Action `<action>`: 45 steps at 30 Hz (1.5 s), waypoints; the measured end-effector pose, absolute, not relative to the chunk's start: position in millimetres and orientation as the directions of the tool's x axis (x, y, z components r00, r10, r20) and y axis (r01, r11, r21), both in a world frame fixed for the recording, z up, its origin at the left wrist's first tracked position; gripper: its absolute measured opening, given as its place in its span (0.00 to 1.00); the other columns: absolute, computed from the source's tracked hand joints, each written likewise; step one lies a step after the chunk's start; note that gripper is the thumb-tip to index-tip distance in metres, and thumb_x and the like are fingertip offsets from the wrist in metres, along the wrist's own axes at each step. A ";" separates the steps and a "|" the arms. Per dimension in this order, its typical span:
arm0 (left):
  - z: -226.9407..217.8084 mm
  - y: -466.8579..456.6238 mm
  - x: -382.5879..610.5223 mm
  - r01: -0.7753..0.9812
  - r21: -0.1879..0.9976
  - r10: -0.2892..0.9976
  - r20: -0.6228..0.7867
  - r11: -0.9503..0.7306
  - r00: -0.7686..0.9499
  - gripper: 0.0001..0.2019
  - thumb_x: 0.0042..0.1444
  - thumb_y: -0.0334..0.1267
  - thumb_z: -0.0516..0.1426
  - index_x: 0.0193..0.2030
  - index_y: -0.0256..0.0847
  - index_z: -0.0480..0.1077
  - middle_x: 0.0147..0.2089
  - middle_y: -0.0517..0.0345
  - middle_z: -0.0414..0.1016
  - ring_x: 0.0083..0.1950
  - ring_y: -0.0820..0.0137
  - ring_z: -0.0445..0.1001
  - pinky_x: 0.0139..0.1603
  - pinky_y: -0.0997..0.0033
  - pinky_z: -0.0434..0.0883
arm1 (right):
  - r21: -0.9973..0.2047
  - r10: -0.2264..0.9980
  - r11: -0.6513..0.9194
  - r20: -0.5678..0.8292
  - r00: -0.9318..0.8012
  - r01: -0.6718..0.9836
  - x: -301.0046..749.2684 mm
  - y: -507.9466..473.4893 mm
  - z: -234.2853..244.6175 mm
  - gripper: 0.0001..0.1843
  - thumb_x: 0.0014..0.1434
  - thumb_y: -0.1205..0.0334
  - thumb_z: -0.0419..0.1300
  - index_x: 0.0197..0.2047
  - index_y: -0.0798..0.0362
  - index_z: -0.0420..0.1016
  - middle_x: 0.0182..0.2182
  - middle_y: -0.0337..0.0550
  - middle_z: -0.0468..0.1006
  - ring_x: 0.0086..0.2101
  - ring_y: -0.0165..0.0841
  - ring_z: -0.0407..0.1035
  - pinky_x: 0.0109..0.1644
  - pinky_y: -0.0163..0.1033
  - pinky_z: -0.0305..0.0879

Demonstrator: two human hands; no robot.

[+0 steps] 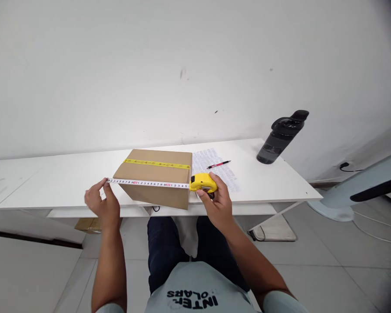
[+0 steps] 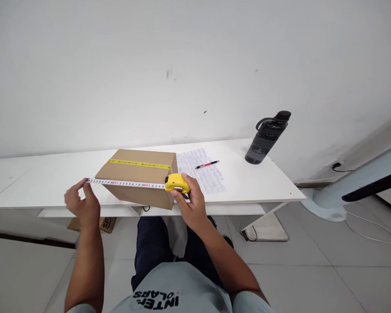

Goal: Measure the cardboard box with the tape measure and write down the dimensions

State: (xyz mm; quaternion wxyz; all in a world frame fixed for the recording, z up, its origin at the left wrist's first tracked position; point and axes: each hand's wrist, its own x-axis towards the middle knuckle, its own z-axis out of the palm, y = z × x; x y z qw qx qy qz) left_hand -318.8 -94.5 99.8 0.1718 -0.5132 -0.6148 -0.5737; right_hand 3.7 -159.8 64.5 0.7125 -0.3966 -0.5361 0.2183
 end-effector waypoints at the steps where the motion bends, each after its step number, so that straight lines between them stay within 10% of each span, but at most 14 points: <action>1: 101.2 -103.5 -315.9 0.878 0.445 0.356 0.861 -0.178 -0.364 0.12 0.66 0.42 0.54 0.46 0.41 0.76 0.47 0.49 0.80 0.55 0.59 0.76 0.68 0.44 0.61 | -0.801 0.738 0.593 0.581 0.343 0.081 4.5 -166.3 67.7 0.27 0.62 0.57 0.67 0.63 0.41 0.69 0.53 0.46 0.75 0.50 0.38 0.72 0.55 0.45 0.71; 9: 74.6 -204.8 -243.2 0.739 -0.137 0.263 0.879 -0.659 0.397 0.14 0.52 0.30 0.65 0.42 0.52 0.73 0.32 0.64 0.79 0.38 0.66 0.78 0.70 0.44 0.60 | -0.918 0.982 0.182 0.151 0.113 -0.352 -14.3 -229.8 57.1 0.28 0.55 0.51 0.72 0.57 0.40 0.72 0.45 0.43 0.77 0.36 0.35 0.74 0.42 0.43 0.75; 13: 48.4 -220.6 -212.9 0.622 -0.002 0.327 0.849 -0.783 0.415 0.13 0.58 0.32 0.63 0.48 0.50 0.72 0.31 0.63 0.80 0.37 0.67 0.79 0.68 0.48 0.62 | -0.888 0.998 -0.016 0.015 -0.065 -0.459 -26.5 -240.3 45.2 0.31 0.56 0.50 0.71 0.60 0.41 0.70 0.37 0.39 0.77 0.28 0.30 0.70 0.34 0.40 0.73; 19: 14.8 -194.2 -240.6 0.707 0.080 0.435 0.834 -0.703 0.339 0.27 0.58 0.61 0.60 0.57 0.46 0.68 0.43 0.50 0.79 0.48 0.60 0.78 0.69 0.46 0.59 | -0.870 1.000 -0.014 -0.014 -0.004 -0.492 -14.7 -220.8 36.2 0.45 0.53 0.59 0.74 0.69 0.39 0.58 0.38 0.34 0.75 0.30 0.28 0.69 0.35 0.35 0.71; 24: 6.4 -126.7 -300.3 0.685 0.652 0.642 0.684 -0.324 -0.348 0.38 0.63 0.62 0.53 0.71 0.39 0.52 0.71 0.31 0.55 0.74 0.53 0.56 0.72 0.46 0.56 | -0.878 0.987 -0.139 -0.086 -0.135 -0.457 -11.8 -190.8 8.7 0.52 0.45 0.62 0.76 0.69 0.45 0.56 0.32 0.30 0.73 0.26 0.26 0.68 0.28 0.32 0.67; 33: 17.2 -62.9 -331.1 0.565 0.746 0.792 0.559 -0.352 -0.245 0.38 0.62 0.65 0.50 0.69 0.38 0.56 0.61 0.37 0.69 0.57 0.60 0.73 0.57 0.57 0.72 | -0.906 0.933 -0.259 -0.146 -0.328 -0.335 -16.9 -177.2 0.0 0.37 0.39 0.61 0.79 0.52 0.49 0.70 0.41 0.37 0.77 0.37 0.31 0.73 0.38 0.36 0.71; 37: 71.7 -61.6 -336.2 0.722 0.574 0.728 0.671 -0.388 -0.142 0.35 0.63 0.56 0.55 0.72 0.43 0.56 0.64 0.39 0.66 0.59 0.56 0.69 0.60 0.50 0.69 | -0.898 0.887 -0.269 -0.090 -0.452 -0.349 -19.8 -187.6 20.6 0.34 0.40 0.63 0.78 0.50 0.49 0.72 0.43 0.38 0.78 0.45 0.35 0.74 0.55 0.45 0.69; 40: 130.1 -57.6 -334.3 0.881 0.245 0.666 0.739 -0.406 0.102 0.35 0.64 0.54 0.54 0.73 0.38 0.57 0.55 0.40 0.72 0.53 0.55 0.69 0.59 0.45 0.68 | -0.916 0.899 -0.209 -0.042 -0.436 -0.342 -34.4 -197.8 31.8 0.32 0.43 0.63 0.76 0.51 0.49 0.72 0.46 0.40 0.79 0.47 0.37 0.74 0.57 0.47 0.69; 45: 201.4 -37.9 -307.9 0.900 0.069 0.695 0.662 -0.431 0.282 0.29 0.66 0.56 0.53 0.65 0.40 0.69 0.51 0.47 0.74 0.53 0.58 0.69 0.58 0.52 0.69 | -0.948 0.912 -0.106 0.027 -0.409 -0.299 -63.0 -207.2 39.8 0.30 0.48 0.61 0.74 0.54 0.48 0.73 0.50 0.43 0.79 0.50 0.39 0.75 0.58 0.48 0.70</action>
